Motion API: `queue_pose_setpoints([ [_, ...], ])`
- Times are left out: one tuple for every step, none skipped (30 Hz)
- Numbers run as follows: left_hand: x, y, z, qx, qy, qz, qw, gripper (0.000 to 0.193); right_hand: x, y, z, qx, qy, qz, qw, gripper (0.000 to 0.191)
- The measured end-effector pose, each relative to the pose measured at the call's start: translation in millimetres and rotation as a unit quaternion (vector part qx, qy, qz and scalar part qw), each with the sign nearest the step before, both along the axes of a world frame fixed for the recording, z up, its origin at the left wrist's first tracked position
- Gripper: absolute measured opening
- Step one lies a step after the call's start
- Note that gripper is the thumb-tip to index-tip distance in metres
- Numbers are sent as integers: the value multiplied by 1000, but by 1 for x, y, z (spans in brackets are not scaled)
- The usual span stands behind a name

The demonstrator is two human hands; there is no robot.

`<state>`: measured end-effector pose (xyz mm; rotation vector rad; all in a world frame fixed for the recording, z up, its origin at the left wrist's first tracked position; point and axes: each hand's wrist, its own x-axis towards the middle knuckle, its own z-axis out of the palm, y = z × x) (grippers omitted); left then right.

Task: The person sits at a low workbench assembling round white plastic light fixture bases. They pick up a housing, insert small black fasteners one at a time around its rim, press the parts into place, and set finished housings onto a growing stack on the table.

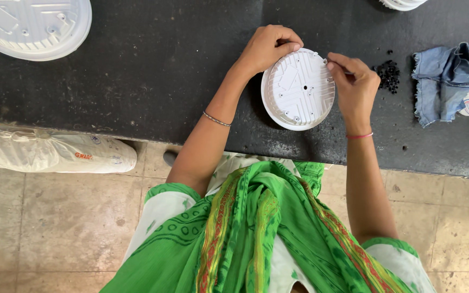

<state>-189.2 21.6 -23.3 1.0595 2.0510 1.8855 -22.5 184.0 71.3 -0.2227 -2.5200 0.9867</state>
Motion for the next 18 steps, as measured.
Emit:
queue_pose_setpoints([
  [0,0,0,-2,-6,-1,1000,11,-1,0,1,11,3,7,1000,17],
  [0,-1,0,1,-5,-3,1000,11,-1,-1,3,22,5,13,1000,16],
  [0,-1,0,6,-5,-4,1000,11,-2,-2,4,38,9,21,999,15],
  [0,-1,-1,10,-5,-6,1000,11,-3,-2,5,54,12,29,998,13],
  [0,-1,-1,8,-6,-6,1000,11,-5,-2,6,70,16,37,997,12],
  [0,-1,-1,7,-7,-5,1000,10,-6,-2,6,90,12,37,995,11],
  [0,-1,-1,5,-8,-5,1000,10,-7,-2,7,110,8,38,993,10],
  [0,-1,-1,3,-7,-3,1000,10,-9,-3,7,130,4,38,991,8],
  [0,-1,-1,1,-7,-2,1000,10,-10,-3,7,137,4,39,990,9],
  [0,-1,-1,0,-7,0,1000,10,-11,-4,7,144,5,40,989,9],
  [0,-1,-1,4,-4,-2,1000,10,-12,-5,8,152,6,41,987,9],
  [0,-2,-1,8,-2,-2,1000,10,-13,-6,8,171,6,37,985,10],
  [0,-3,0,11,1,-2,1000,10,-13,-8,8,189,5,33,981,10],
  [0,-3,0,11,1,-4,1000,10,-13,-9,8,207,4,30,978,10],
  [-1,-4,1,12,1,-6,1000,10,-12,-9,9,190,1,39,981,10],
  [-1,-5,1,13,1,-9,1000,11,-11,-8,11,174,-2,47,984,9],
  [0,-5,1,6,-3,-5,1000,11,-10,-7,12,157,-5,54,986,9],
  [0,-5,1,-1,-6,-3,1000,11,-9,-7,12,163,-6,52,985,9],
])
